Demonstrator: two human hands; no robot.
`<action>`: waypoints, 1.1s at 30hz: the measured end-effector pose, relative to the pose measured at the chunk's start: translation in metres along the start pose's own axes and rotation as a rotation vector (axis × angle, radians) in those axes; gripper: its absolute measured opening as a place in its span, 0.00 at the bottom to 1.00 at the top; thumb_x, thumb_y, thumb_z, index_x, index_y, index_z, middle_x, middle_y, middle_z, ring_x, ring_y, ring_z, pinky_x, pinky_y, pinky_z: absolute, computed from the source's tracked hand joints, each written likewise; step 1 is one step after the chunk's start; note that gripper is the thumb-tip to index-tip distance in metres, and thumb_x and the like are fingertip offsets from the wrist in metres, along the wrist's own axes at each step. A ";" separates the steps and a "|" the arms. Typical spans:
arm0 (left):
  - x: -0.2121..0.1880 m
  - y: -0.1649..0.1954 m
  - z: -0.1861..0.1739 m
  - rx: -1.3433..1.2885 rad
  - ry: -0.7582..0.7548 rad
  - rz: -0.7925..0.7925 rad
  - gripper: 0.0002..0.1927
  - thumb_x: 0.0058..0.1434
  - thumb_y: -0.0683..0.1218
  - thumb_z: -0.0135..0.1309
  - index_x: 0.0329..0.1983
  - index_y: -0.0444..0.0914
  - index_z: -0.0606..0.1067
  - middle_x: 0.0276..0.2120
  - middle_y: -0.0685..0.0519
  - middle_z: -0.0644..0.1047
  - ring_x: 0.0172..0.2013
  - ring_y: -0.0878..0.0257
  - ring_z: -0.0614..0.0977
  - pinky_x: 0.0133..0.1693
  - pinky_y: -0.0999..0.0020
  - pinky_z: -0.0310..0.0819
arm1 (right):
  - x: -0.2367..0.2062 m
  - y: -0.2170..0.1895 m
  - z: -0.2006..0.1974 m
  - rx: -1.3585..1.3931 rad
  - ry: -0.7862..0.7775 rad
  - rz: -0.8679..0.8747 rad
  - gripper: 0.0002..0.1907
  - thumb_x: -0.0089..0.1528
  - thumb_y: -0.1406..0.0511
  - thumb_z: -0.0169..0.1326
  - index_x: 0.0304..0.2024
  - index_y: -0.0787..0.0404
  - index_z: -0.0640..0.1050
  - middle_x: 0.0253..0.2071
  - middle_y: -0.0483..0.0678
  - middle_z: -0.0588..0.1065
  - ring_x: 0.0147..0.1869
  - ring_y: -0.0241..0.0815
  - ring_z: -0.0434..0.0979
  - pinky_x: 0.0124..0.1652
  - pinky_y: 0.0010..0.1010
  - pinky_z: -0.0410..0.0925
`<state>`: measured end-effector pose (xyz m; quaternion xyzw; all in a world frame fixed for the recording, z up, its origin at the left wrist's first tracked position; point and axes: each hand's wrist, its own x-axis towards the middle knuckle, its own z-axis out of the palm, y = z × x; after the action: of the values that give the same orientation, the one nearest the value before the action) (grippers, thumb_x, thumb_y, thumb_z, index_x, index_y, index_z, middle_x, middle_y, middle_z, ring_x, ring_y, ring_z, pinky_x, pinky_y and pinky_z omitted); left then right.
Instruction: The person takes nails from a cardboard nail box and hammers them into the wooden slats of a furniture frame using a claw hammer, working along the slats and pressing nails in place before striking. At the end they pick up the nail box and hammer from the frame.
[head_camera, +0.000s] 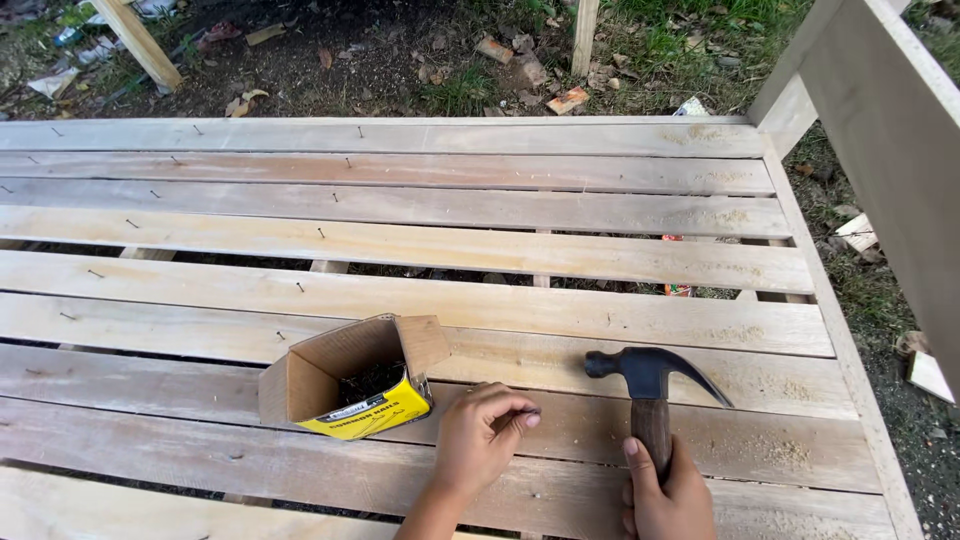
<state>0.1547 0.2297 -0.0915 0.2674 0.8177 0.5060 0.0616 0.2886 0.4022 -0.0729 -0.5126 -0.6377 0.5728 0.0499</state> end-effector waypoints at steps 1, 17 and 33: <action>0.002 -0.002 0.001 0.031 0.004 0.035 0.04 0.56 0.47 0.66 0.31 0.43 0.85 0.28 0.60 0.84 0.26 0.70 0.82 0.28 0.74 0.76 | 0.001 0.000 0.000 0.020 0.002 0.005 0.17 0.65 0.55 0.57 0.44 0.61 0.74 0.15 0.53 0.67 0.12 0.46 0.66 0.15 0.42 0.60; 0.004 -0.012 0.004 0.220 -0.045 0.092 0.07 0.56 0.53 0.65 0.29 0.47 0.85 0.30 0.63 0.85 0.32 0.69 0.82 0.35 0.71 0.78 | -0.009 -0.005 -0.003 0.135 -0.086 -0.015 0.17 0.66 0.55 0.55 0.45 0.63 0.71 0.16 0.50 0.64 0.13 0.42 0.63 0.15 0.40 0.59; -0.007 0.020 -0.024 0.168 -0.075 0.018 0.04 0.52 0.48 0.67 0.29 0.45 0.85 0.39 0.60 0.77 0.41 0.60 0.81 0.42 0.61 0.76 | -0.066 0.027 -0.004 -0.586 0.110 -0.559 0.26 0.60 0.52 0.57 0.56 0.55 0.71 0.25 0.63 0.79 0.35 0.65 0.84 0.33 0.50 0.74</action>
<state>0.1589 0.2141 -0.0637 0.2978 0.8520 0.4257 0.0649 0.3382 0.3531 -0.0579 -0.3422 -0.8849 0.3029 0.0894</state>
